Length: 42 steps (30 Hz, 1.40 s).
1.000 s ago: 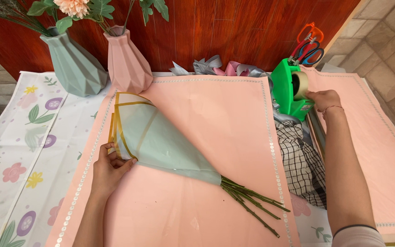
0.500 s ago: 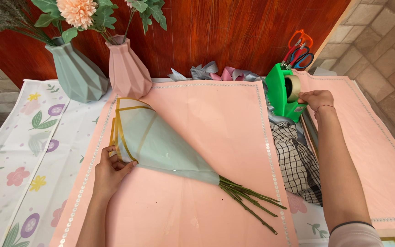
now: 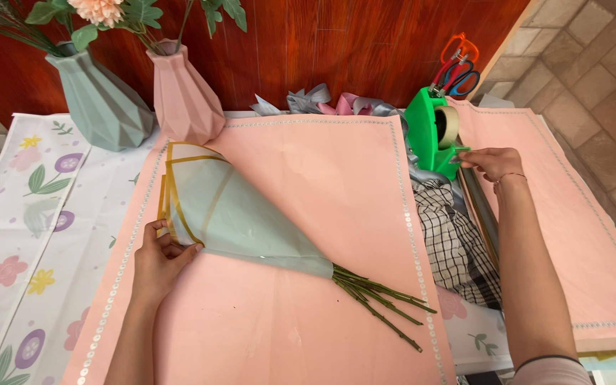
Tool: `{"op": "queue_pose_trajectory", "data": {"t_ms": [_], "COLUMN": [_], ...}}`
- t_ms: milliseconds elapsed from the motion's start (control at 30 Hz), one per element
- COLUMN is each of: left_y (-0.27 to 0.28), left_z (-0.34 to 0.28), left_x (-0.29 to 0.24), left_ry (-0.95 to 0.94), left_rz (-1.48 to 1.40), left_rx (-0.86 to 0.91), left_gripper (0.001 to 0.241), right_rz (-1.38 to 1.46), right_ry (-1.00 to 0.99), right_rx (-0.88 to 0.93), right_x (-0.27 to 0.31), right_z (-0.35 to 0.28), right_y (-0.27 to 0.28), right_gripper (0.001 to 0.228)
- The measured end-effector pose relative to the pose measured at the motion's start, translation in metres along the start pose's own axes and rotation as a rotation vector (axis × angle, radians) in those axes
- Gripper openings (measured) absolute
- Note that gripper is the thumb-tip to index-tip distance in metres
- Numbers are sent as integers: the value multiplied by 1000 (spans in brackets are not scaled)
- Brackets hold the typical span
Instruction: The person wraps flowers by placing them on decorative paper, folding the paper around the stems, and securing it with tape.
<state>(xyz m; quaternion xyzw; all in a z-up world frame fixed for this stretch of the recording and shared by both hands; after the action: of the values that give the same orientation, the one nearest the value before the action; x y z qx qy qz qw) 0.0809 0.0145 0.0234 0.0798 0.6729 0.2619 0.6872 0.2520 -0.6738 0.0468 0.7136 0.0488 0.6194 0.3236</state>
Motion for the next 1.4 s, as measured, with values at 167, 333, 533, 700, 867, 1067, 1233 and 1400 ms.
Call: {"op": "queue_pose_trajectory", "data": {"t_ms": [167,333,533,700,867,1067,1233,1400], "left_y": [0,0,-1,-1,0,-3,-4,-6], "left_z": [-3,-2,1,1,-2,2,4,2], "left_x": [-4,2,6,6,3,12,14,4], "left_ry": [0,-5,-12,-56,-73,-110,-98,-90], "left_rz": [1,-6,3,-8,-60,-92,-102,-70], "left_rx": [9,0,1,12,6,24,33,62], "left_gripper": [68,69,67,68,65,65,64,63], "right_rz": [80,62,-471,-214,7,5,-72,-118], "right_ry": [-83,-125,-37,666,658,666,702,661], "right_rx": [-14,-67,-320,-170,389,741,753,706], "right_x": [-10,-26,-24,51,149,158,151,146], "right_z": [0,20,-15,-78,-231,-307,-310,-307], "right_y": [-6,-3,33,-27,-153,-253,-276,-277], "right_gripper": [35,18,9,18,27,5,4,4]}}
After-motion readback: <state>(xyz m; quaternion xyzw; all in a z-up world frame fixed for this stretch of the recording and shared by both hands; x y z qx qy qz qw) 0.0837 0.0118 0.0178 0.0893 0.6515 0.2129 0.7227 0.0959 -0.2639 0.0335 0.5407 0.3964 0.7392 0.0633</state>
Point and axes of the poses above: each hand's wrist, its own z-axis towards the middle knuckle, its own y-axis out of the back of the hand, x = y × z, the point moved 9 cm from there along z, towards the middle knuckle, and after that the axes turned 1 degree about z, right-handed, at the moved point
